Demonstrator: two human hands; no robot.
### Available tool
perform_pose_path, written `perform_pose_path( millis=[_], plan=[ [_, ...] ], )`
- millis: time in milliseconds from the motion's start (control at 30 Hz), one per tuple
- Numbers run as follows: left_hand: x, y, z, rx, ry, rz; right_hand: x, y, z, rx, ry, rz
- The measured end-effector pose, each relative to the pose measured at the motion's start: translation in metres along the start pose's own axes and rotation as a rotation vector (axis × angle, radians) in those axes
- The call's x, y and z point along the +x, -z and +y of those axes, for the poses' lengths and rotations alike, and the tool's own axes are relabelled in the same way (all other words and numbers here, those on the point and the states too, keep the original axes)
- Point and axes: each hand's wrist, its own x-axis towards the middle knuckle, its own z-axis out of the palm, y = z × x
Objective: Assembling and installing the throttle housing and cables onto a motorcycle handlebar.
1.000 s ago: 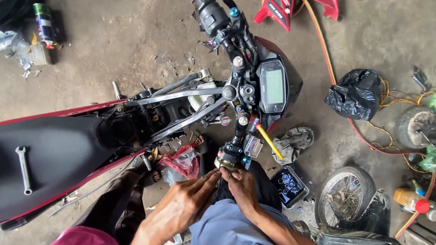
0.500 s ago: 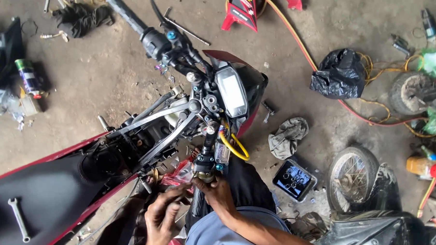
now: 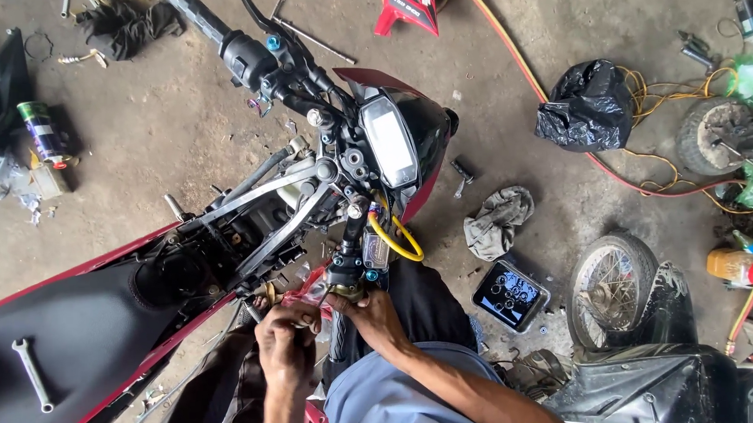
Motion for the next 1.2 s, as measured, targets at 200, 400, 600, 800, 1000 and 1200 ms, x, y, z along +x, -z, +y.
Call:
perform_pose_path(
  millis=[200, 400, 600, 800, 1000, 1200],
  plan=[
    [0.05, 0.034, 0.021, 0.0, 0.377, -0.592, 0.005, -0.001, 0.01, -0.008, 0.005, 0.014],
    [0.075, 0.041, 0.026, 0.053, 0.625, -0.83, 0.002, -0.004, 0.004, 0.016, -0.062, 0.017],
    [0.044, 0.025, 0.043, 0.137, 0.341, -0.555, -0.019, 0.044, -0.025, 0.117, -0.272, -0.194],
    [0.006, 0.043, 0.046, -0.377, 0.194, 0.113, 0.029, 0.118, 0.039, 0.062, -0.136, 0.072],
    [-0.008, 0.028, 0.066, -0.188, 0.037, 0.194, 0.087, 0.086, 0.072, 0.379, 0.042, -0.225],
    [-0.02, -0.004, 0.073, -0.032, -0.018, 0.153, 0.139, 0.045, 0.112, 0.391, -0.065, -0.13]
  ],
)
